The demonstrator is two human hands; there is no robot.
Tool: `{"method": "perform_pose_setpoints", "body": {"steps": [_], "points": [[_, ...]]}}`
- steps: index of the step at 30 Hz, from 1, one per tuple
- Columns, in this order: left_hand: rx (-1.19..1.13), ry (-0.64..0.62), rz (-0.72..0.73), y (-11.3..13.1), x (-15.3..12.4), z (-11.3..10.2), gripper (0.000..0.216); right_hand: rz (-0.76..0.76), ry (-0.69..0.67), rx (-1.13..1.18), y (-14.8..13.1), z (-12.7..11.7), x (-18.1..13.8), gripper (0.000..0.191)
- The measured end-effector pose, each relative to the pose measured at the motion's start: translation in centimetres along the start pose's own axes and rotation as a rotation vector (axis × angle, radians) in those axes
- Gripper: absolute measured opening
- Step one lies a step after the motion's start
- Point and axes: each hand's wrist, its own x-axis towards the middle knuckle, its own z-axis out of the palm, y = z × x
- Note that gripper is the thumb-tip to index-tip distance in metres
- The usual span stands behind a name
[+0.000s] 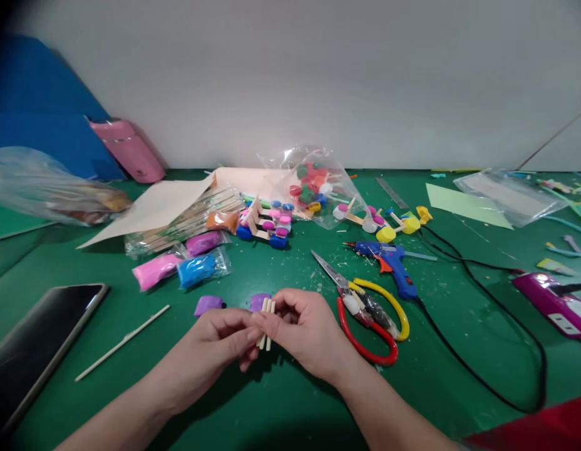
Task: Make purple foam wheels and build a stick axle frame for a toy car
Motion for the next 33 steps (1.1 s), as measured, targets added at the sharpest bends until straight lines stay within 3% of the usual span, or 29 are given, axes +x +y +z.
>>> {"method": "perform_pose_setpoints", "body": {"steps": [12, 33], "points": [[0.020, 0.005, -0.063, -0.26, -0.25, 0.28, 0.020, 0.012, -0.009, 0.086, 0.79, 0.19, -0.18, 0.020], [0.039, 0.005, -0.034, -0.39, -0.18, 0.00, 0.022, 0.036, 0.024, 0.125, 0.88, 0.44, -0.25, 0.020]]}}
